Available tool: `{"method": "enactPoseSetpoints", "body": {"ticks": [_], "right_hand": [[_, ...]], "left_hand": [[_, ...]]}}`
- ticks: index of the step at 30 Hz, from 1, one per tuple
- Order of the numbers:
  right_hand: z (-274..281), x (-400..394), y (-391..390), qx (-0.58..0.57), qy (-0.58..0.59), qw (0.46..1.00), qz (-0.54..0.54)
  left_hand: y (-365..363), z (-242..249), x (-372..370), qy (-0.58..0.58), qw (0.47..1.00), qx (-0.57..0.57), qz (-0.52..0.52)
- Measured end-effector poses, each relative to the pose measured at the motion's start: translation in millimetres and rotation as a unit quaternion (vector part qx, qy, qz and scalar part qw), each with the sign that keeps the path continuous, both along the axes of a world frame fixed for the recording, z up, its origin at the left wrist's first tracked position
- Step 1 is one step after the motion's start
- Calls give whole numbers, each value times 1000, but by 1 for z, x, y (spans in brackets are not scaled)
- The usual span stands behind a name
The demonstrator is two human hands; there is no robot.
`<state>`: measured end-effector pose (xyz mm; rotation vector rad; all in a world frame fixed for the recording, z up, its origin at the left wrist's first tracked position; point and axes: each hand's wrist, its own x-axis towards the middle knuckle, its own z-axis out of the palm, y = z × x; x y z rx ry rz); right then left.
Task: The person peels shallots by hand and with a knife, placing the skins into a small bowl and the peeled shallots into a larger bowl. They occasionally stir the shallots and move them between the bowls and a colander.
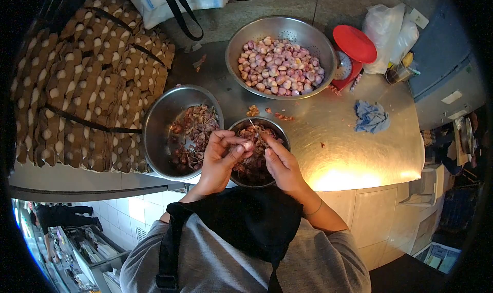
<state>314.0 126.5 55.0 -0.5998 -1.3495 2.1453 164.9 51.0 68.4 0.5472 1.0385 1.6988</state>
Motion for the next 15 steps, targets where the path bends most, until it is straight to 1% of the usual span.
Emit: {"method": "enactPoseSetpoints", "body": {"ticks": [1,5,8,10,11,15], "right_hand": [[0,0,1,2,-4,1000,1],[4,-3,-9,8,6,1000,-20],[-12,2,-11,84,-36,995,28],[-3,1,-9,186,-96,977,23],[-3,0,-9,240,-107,965,15],[-1,-7,-7,434,-89,895,-55]], "left_hand": [[0,2,1,-43,999,-11,-6],[3,4,4,-71,997,-27,-14],[4,-1,3,-102,994,-35,-19],[3,-7,4,-108,993,-33,-18],[2,-10,3,-103,994,-29,-17],[1,-13,3,-84,996,-15,-12]]}}
